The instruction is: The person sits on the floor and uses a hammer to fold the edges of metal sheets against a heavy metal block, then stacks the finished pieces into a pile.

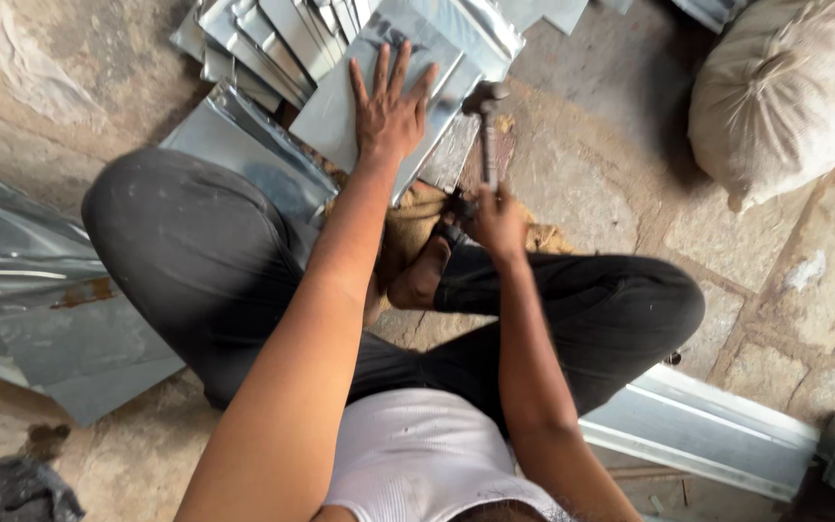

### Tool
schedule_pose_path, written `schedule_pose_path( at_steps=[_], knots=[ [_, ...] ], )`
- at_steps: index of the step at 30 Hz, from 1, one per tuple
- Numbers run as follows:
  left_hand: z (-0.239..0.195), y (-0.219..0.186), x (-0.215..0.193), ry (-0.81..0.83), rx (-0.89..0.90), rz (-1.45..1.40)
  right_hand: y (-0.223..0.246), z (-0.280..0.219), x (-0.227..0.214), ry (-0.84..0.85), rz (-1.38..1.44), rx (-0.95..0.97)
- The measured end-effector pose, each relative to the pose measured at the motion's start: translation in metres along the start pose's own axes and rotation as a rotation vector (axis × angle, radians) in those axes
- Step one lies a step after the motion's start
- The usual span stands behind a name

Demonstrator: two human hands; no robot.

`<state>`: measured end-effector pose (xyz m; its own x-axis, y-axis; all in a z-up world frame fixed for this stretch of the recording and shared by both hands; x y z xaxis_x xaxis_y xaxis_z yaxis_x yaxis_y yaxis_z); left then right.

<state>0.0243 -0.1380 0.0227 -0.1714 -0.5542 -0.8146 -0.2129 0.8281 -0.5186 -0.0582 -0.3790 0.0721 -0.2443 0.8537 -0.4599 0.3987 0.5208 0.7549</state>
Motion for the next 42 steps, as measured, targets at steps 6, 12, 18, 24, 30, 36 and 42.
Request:
schedule_pose_path(
  at_steps=[6,12,18,24,30,36,42],
  knots=[
    [0.014,0.014,0.018,-0.086,0.042,-0.039,0.115,-0.063,-0.085,-0.043,0.262,-0.494],
    [0.028,0.018,0.045,-0.204,0.145,-0.016,0.081,-0.046,-0.078,-0.070,0.537,-0.862],
    [0.014,0.014,0.041,-0.202,0.131,0.035,-0.036,-0.003,0.013,0.114,-0.054,-0.068],
    [-0.014,0.020,0.031,-0.061,0.090,-0.002,0.071,-0.062,-0.073,-0.013,0.366,-0.353],
    [-0.009,0.018,0.028,-0.001,0.057,0.035,0.107,-0.075,-0.108,-0.195,0.461,-0.842],
    [-0.009,0.017,0.019,0.024,0.018,-0.029,-0.024,-0.012,0.001,-0.167,-0.454,-0.372],
    [-0.020,0.014,0.019,-0.049,0.013,-0.064,0.045,-0.049,-0.046,-0.025,0.156,-0.204]
  ],
)
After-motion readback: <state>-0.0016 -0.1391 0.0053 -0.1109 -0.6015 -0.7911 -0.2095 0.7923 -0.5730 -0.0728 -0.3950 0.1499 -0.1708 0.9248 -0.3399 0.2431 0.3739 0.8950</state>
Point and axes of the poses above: each hand's wrist, its own z-axis towards the middle knuckle, its own x-axis out of the palm, y = z × x, the point moved 5 cm from there along z, towards the middle knuckle, and after that the axes turned 13 degrees about -z, right-handed, at the moved point
